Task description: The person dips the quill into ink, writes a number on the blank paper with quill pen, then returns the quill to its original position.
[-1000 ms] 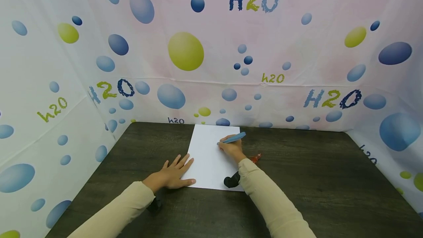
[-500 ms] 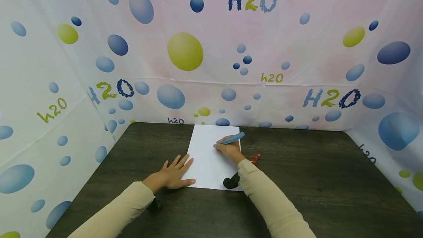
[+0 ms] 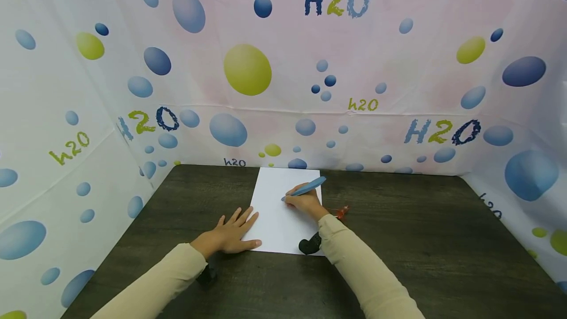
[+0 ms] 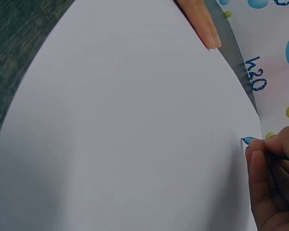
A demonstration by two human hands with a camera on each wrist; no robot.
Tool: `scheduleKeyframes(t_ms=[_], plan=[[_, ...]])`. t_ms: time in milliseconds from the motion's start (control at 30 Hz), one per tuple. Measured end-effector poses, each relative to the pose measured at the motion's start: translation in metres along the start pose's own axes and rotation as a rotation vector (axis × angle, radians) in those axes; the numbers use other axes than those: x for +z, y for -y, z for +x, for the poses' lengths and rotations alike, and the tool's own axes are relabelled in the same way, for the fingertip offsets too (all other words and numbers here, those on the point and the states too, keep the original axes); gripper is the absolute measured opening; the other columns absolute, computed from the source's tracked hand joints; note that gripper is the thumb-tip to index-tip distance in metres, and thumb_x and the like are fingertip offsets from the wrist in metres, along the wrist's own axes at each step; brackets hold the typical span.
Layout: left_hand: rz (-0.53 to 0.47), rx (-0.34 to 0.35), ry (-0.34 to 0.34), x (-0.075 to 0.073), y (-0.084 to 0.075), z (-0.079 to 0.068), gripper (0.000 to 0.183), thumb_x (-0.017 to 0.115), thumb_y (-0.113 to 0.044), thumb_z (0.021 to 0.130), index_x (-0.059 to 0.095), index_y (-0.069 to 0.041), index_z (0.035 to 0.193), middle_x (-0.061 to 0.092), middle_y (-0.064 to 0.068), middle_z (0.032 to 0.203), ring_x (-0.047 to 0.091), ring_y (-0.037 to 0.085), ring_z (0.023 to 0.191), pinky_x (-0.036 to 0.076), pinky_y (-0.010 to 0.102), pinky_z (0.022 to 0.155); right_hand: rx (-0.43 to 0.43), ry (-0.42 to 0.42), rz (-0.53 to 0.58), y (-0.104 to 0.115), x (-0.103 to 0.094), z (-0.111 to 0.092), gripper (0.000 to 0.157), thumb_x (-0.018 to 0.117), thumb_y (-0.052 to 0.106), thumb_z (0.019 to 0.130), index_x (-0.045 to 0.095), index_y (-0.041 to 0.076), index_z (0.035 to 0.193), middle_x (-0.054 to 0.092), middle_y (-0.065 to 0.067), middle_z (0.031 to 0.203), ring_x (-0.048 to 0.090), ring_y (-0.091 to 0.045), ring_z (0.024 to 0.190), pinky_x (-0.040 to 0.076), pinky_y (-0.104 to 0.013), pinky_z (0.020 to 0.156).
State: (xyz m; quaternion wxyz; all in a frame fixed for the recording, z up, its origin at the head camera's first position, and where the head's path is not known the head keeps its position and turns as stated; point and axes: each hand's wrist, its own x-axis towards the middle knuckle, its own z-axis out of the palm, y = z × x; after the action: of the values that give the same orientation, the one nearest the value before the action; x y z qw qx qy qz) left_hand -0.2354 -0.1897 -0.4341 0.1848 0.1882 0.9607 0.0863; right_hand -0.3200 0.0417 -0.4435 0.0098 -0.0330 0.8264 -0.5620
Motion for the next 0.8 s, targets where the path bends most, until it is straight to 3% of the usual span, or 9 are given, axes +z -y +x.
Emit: scheduleKeyframes(t_ms=[367,800], plan=[[-0.012,-0.004,0.001,-0.001,-0.003,0.0,0.083,0.043,-0.065,0.093,0.015,-0.017,0.156,0.006,0.008,0.162,0.004,0.037,0.147,0.007,0.068,0.109,-0.01,0.12,0.027,0.001,-0.008,-0.002,0.006,0.076,0.0,0.076,0.074,-0.001,0.082,0.069,-0.005,0.062,0.064,-0.013,0.056,0.051,-0.024,0.055],[-0.032,0.012,0.003,0.003,0.004,0.004,0.092,0.036,-0.075,0.088,0.013,-0.017,0.156,0.003,0.008,0.162,0.001,0.038,0.147,0.003,0.07,0.108,-0.095,0.323,0.039,0.002,-0.019,0.0,0.011,0.072,-0.004,0.078,0.072,-0.011,0.087,0.071,-0.016,0.071,0.065,-0.012,0.058,0.051,-0.023,0.056]])
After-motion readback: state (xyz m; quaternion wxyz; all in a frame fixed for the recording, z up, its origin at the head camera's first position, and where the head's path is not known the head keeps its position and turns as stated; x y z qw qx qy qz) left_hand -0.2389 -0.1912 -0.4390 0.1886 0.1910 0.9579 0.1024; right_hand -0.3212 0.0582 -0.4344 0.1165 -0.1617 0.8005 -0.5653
